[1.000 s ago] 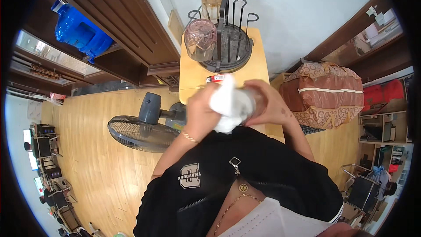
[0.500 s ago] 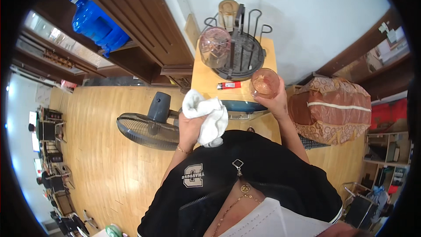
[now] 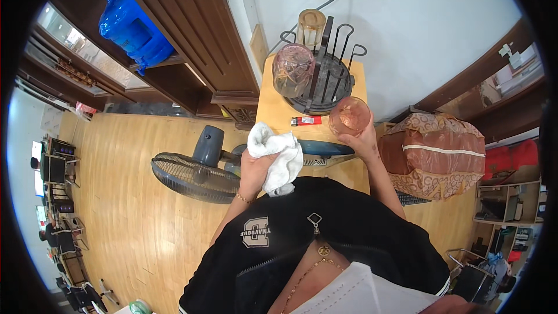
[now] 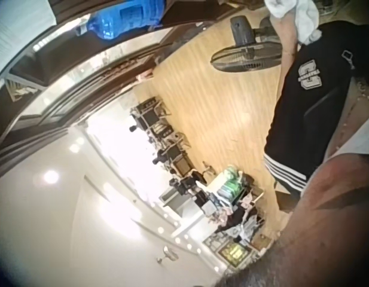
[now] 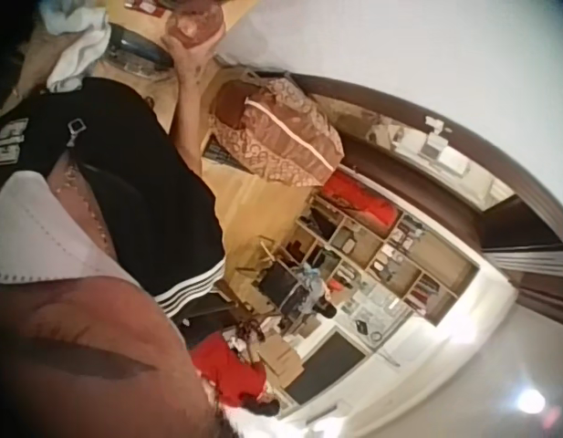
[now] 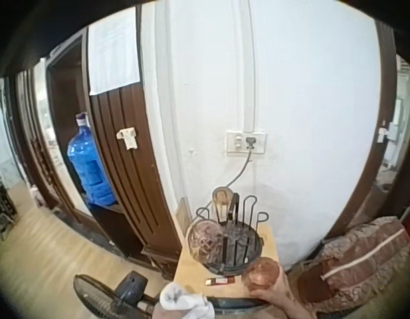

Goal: Wiping a metal wire rack and small circular plates with a white cloth.

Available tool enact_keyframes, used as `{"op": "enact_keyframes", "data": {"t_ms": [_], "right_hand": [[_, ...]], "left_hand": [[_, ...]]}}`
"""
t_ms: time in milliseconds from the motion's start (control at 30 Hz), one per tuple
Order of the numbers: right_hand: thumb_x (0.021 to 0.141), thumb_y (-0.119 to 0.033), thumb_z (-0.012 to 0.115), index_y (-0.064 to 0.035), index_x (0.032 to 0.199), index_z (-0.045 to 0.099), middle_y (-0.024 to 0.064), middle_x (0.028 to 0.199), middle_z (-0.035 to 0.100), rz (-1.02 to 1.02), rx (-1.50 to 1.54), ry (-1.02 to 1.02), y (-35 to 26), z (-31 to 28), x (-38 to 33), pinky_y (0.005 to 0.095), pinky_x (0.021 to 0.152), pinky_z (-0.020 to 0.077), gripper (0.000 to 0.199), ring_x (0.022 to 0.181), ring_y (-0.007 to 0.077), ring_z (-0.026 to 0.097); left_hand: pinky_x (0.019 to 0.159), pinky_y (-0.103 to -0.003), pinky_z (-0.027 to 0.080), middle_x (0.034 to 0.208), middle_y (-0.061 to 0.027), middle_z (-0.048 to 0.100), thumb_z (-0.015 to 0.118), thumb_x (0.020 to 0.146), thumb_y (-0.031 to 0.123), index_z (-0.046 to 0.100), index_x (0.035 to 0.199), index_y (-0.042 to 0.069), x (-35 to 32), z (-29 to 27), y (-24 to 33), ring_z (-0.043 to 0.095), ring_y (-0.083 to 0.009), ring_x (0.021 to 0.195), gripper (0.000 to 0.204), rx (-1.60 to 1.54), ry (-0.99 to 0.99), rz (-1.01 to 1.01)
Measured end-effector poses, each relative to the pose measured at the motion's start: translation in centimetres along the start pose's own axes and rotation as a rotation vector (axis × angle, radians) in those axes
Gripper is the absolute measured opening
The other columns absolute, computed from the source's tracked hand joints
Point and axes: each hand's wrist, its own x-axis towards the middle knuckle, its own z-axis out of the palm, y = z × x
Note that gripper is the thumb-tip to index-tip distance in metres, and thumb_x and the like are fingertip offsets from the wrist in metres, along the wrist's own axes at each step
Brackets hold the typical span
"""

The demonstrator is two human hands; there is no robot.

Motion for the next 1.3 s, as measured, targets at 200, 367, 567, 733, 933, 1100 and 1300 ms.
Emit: {"op": "enact_keyframes", "data": {"t_ms": [200,367,567,733,933,1100,1300], "right_hand": [[0.06,-0.039,0.086,-0.0022,0.139,0.034,0.0137,0.132,0.05,0.015,-0.045,0.053,-1.5,-2.1,1.0,0.0392,0.106,0.0352,0.102,0.124,0.0268,0.046],[0.064,-0.026,0.08,-0.0088,0.135,0.044,0.0132,0.136,0.048,-0.386,-0.7,-0.013,-14.4,-1.1,5.8,0.0449,0.11,0.0241,0.081,0.129,0.0271,0.043],[0.07,-0.045,0.075,-0.015,0.132,0.05,0.0161,0.125,0.055,-0.801,-1.138,-0.27,-18.9,7.6,12.2,0.0514,0.109,0.0187,0.073,0.12,0.0294,0.049],[0.066,-0.058,0.073,-0.0136,0.13,0.051,0.0191,0.101,0.06,-0.35,-1.482,-0.656,-18.7,11.8,14.9,0.0482,0.105,0.0256,0.081,0.099,0.03,0.059],[0.063,-0.059,0.074,-0.0115,0.122,0.055,0.0171,0.093,0.061,-0.289,-1.442,-0.682,-17.4,11.8,15.5,0.0466,0.097,0.0341,0.078,0.092,0.0308,0.062],[0.062,-0.051,0.078,-0.012,0.115,0.057,0.0165,0.094,0.06,-0.439,-1.385,-0.601,-18.0,11.1,15.8,0.0459,0.092,0.0377,0.069,0.091,0.0306,0.061],[0.058,-0.038,0.083,-0.0133,0.113,0.058,0.0155,0.099,0.057,-0.55,-1.169,-0.398,-21.6,9.4,15.2,0.043,0.086,0.0449,0.065,0.09,0.0321,0.058]], "left_hand": [[0.079,-0.028,0.053,0.103,-0.0084,0.068,0.067,0.086,0.003,0.062,0.111,-0.004,0.1,-0.5,0.0,0.065,-0.0151,0.09,0.027,-0.04,-0.003,0.004],[0.08,-0.028,0.053,0.104,-0.0085,0.068,0.067,0.086,0.004,0.062,0.113,-0.004,0.4,-1.0,-0.4,0.065,-0.0155,0.091,0.028,-0.059,0.004,-0.018],[0.082,-0.029,0.053,0.107,-0.0093,0.067,0.066,0.087,0.005,0.059,0.116,-0.003,0.5,-1.3,-0.1,0.065,-0.0172,0.094,0.031,-0.085,-0.019,-0.005],[0.083,-0.03,0.053,0.109,-0.0091,0.066,0.065,0.088,0.005,0.058,0.117,-0.003,-0.2,-1.9,0.4,0.065,-0.0173,0.096,0.032,-0.1,0.075,0.095],[0.09,-0.031,0.049,0.119,-0.0072,0.06,0.065,0.089,0.01,0.05,0.128,0.003,-0.7,-3.2,0.0,0.06,-0.0175,0.104,0.042,-0.205,0.132,0.097],[0.093,-0.031,0.048,0.122,-0.006,0.058,0.064,0.091,0.012,0.049,0.13,0.004,-0.4,-3.4,-0.4,0.058,-0.0175,0.108,0.043,-0.231,0.159,0.126],[0.094,-0.032,0.047,0.123,-0.0057,0.058,0.063,0.092,0.015,0.049,0.13,0.005,0.2,-3.1,-0.9,0.057,-0.0175,0.11,0.041,-0.231,0.169,0.148]]}}
